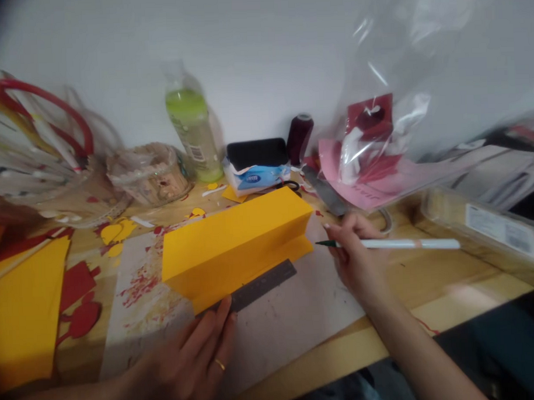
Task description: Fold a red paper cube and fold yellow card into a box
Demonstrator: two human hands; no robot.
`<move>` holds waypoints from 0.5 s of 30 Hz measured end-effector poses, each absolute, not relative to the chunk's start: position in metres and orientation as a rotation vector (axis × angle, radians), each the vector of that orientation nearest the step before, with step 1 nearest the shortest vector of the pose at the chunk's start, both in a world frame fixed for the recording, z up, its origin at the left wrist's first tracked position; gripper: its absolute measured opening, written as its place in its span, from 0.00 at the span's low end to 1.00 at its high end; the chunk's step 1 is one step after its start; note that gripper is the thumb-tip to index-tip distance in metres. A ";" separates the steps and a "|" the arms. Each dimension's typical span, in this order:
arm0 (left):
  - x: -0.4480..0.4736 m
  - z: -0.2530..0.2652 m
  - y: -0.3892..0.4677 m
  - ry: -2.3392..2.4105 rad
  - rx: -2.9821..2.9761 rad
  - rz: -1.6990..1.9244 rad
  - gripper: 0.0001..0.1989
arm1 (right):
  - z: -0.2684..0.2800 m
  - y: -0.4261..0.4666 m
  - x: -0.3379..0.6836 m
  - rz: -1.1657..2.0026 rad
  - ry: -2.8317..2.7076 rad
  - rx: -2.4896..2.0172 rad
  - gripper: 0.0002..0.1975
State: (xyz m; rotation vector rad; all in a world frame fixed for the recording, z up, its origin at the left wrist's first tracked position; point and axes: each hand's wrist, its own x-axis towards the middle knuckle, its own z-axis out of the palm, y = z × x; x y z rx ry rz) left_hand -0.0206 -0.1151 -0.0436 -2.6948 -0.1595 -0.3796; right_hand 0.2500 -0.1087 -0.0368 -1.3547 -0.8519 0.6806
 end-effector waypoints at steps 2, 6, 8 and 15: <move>-0.020 -0.047 -0.114 -0.199 -2.672 -0.457 0.14 | -0.033 -0.116 0.255 0.639 -0.780 -1.361 0.20; -0.019 -0.051 -0.117 -0.256 -2.626 -0.685 0.14 | -0.031 -0.139 0.263 0.602 -0.703 -1.360 0.20; -0.019 -0.049 -0.121 -0.255 -2.654 -0.662 0.14 | -0.031 -0.151 0.266 0.605 -0.683 -1.367 0.19; -0.021 -0.038 -0.131 -0.086 -2.679 -0.593 0.13 | -0.040 -0.176 0.278 0.509 -0.743 -1.496 0.18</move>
